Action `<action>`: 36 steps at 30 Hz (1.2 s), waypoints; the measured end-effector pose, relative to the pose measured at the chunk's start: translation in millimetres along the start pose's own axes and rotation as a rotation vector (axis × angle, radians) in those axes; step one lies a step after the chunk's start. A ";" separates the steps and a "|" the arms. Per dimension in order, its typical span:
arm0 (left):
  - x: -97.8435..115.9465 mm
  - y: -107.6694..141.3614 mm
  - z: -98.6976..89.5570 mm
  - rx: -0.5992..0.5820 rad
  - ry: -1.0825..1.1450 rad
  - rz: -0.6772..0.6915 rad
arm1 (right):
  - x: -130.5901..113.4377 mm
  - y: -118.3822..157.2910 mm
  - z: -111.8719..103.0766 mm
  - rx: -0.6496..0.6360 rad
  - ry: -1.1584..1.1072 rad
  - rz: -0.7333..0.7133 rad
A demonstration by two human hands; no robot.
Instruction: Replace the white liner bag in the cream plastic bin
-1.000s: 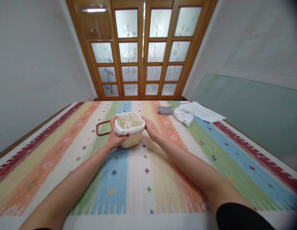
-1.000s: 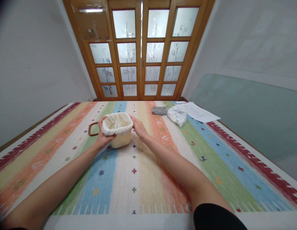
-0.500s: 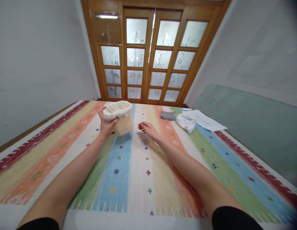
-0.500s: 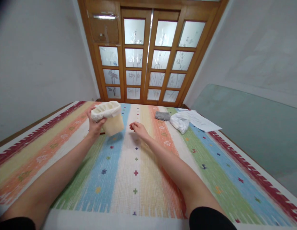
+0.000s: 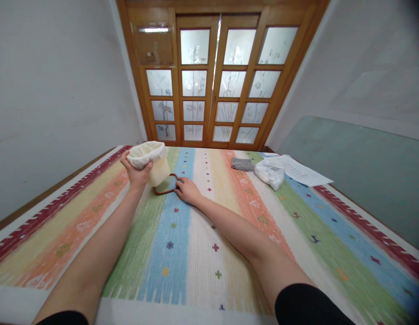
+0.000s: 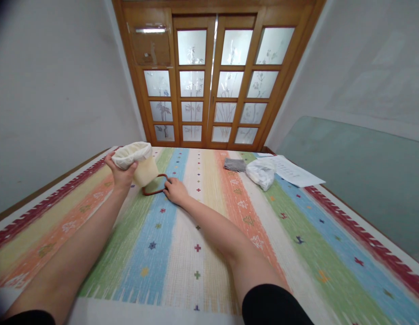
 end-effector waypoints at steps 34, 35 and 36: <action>-8.3 88.0 171.9 -0.612 0.159 0.042 | 131.6 57.0 -140.0 0.290 -1.082 0.509; -11.4 88.5 171.6 -0.613 0.162 0.042 | 131.4 57.1 -137.8 0.275 -1.106 0.519; -14.6 89.1 171.0 -0.607 0.164 0.035 | 131.2 57.4 -135.5 0.262 -1.131 0.534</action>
Point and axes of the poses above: each hand's wrist, its own y-axis away from the middle knuckle, its own z-axis out of the palm, x = y × z, the point moved 7 cm from there along -y, towards the middle knuckle, and after that the axes turned 2 degrees about -y, right-handed, at the moved point
